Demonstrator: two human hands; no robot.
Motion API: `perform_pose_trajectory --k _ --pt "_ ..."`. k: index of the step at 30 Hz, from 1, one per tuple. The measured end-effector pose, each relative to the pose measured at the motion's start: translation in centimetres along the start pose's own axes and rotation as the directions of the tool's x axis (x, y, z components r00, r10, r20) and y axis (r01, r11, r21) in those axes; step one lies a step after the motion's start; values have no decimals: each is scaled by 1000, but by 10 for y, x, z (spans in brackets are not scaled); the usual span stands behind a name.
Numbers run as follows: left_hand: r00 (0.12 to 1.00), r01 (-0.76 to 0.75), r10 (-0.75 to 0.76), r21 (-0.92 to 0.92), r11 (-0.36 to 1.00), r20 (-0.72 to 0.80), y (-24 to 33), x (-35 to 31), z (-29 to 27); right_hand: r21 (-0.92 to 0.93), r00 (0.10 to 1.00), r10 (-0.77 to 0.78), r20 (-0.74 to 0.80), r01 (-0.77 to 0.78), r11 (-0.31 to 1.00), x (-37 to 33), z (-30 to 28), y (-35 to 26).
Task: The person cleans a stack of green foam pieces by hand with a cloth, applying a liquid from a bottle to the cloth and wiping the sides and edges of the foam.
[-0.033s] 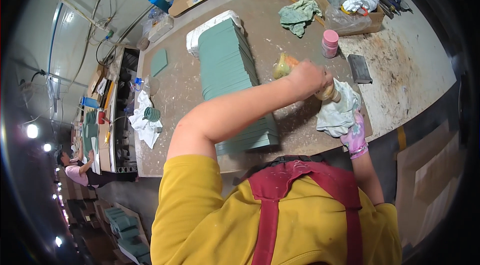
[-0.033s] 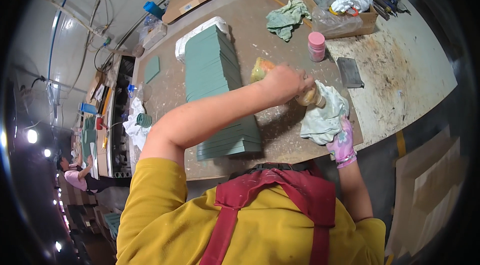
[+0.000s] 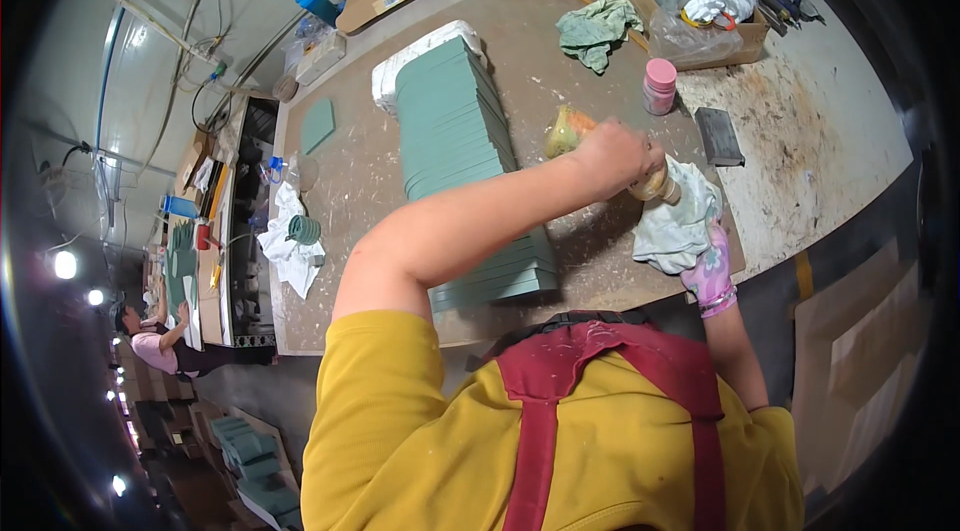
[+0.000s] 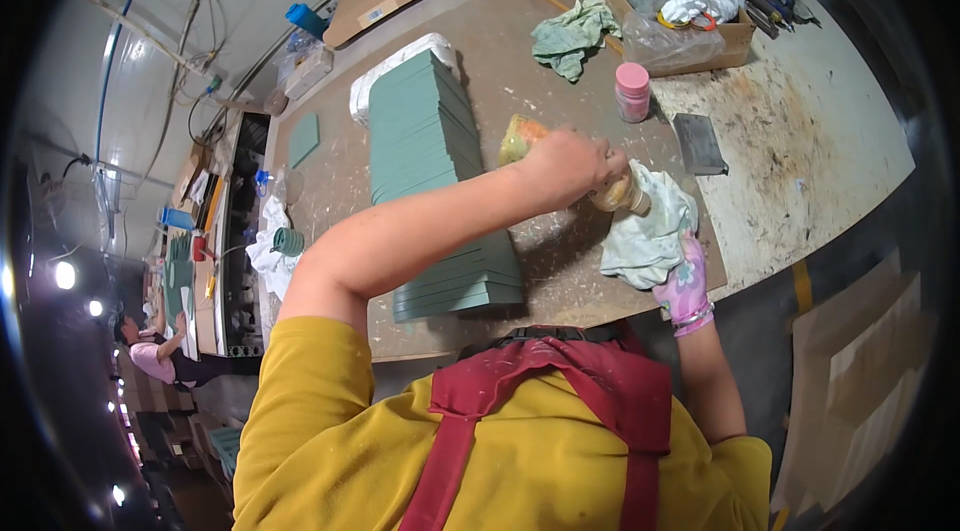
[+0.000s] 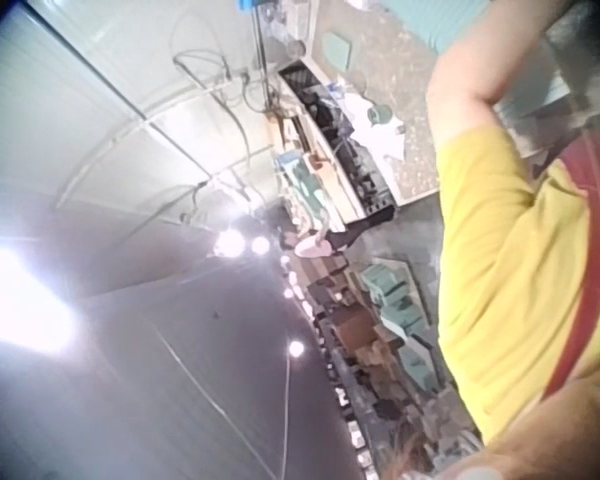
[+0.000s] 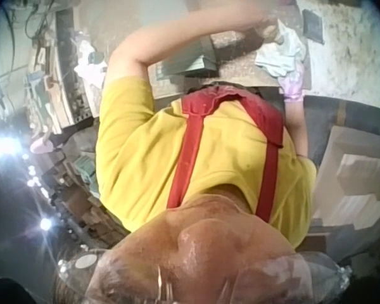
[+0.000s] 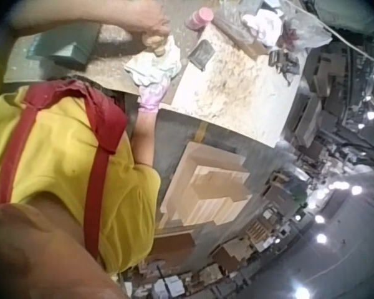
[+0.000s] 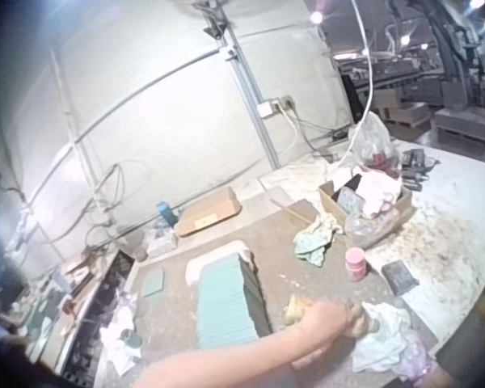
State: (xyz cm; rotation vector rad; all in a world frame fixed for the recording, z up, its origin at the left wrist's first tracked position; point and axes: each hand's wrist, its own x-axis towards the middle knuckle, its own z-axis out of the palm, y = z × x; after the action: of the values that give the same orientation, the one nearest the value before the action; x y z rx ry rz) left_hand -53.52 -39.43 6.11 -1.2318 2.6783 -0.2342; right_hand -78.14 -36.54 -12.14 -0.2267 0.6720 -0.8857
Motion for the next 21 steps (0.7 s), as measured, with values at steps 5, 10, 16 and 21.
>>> perform_pose_trajectory --k 5,10,16,21 --pt "1000 -13 13 -1 1000 -25 11 -13 0 51 999 -30 15 29 998 -9 21 -2" --pt "999 -17 18 8 1000 -38 19 -13 1 -16 997 -72 21 72 997 -15 28 -4" --pt "999 20 -22 -83 996 -27 3 -15 5 24 988 -70 138 67 997 -18 35 -2" --pt "999 -11 8 98 995 35 3 -24 -5 13 989 -87 122 86 996 -22 56 -5"
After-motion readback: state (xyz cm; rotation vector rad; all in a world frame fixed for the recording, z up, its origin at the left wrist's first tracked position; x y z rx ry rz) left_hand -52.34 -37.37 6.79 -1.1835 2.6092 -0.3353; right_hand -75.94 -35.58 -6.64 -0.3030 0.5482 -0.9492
